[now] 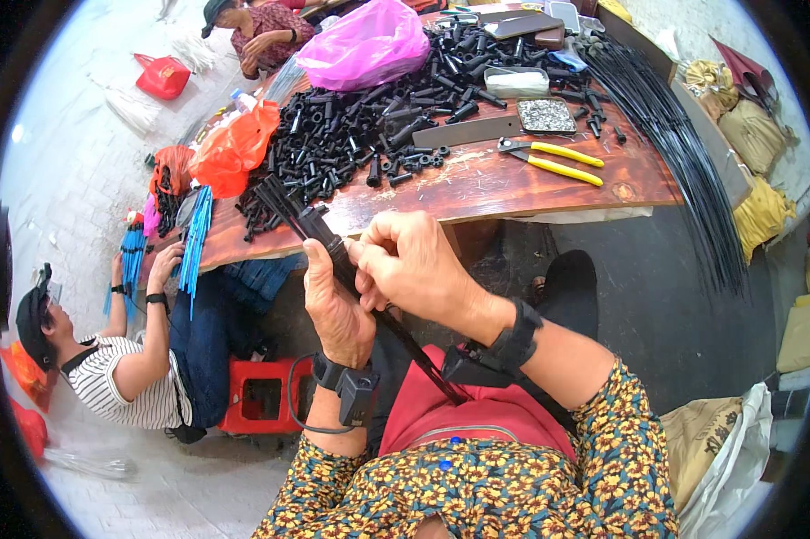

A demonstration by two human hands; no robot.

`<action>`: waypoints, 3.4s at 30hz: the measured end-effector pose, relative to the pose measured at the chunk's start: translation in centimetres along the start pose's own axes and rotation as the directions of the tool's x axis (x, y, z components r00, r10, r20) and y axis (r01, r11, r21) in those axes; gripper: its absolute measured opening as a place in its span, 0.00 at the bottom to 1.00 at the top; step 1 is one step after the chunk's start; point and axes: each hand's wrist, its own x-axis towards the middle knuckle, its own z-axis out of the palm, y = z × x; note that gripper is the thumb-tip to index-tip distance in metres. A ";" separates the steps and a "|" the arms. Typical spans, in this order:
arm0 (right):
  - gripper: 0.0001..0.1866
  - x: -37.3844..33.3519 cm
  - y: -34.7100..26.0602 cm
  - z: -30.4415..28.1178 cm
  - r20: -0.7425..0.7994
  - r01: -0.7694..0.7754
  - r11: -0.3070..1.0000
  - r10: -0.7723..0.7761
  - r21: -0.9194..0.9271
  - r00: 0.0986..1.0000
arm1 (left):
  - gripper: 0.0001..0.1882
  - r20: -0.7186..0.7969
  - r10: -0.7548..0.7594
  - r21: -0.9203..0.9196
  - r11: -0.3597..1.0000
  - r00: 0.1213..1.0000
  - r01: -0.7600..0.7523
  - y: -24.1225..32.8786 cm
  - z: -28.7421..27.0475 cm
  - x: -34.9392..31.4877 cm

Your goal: Assembling black umbrella ribs and plastic components using hands and pliers.

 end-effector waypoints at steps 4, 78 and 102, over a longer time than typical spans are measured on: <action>0.13 0.6 -0.1 -2.1 0.212 -0.039 0.975 -0.008 0.218 0.977 | 0.27 -0.002 -0.083 -0.079 0.993 0.997 0.082 -0.5 0.4 0.1; 0.23 -3.2 -5.6 -8.7 0.424 0.420 0.224 -0.032 -0.879 0.905 | 0.23 0.051 -0.057 0.102 0.993 0.997 0.051 0.0 3.1 -1.3; 0.23 -5.6 -6.3 -7.7 0.405 0.401 -0.054 -0.101 -0.914 0.909 | 0.18 0.096 -0.146 0.200 0.972 0.985 0.125 0.1 2.8 -0.8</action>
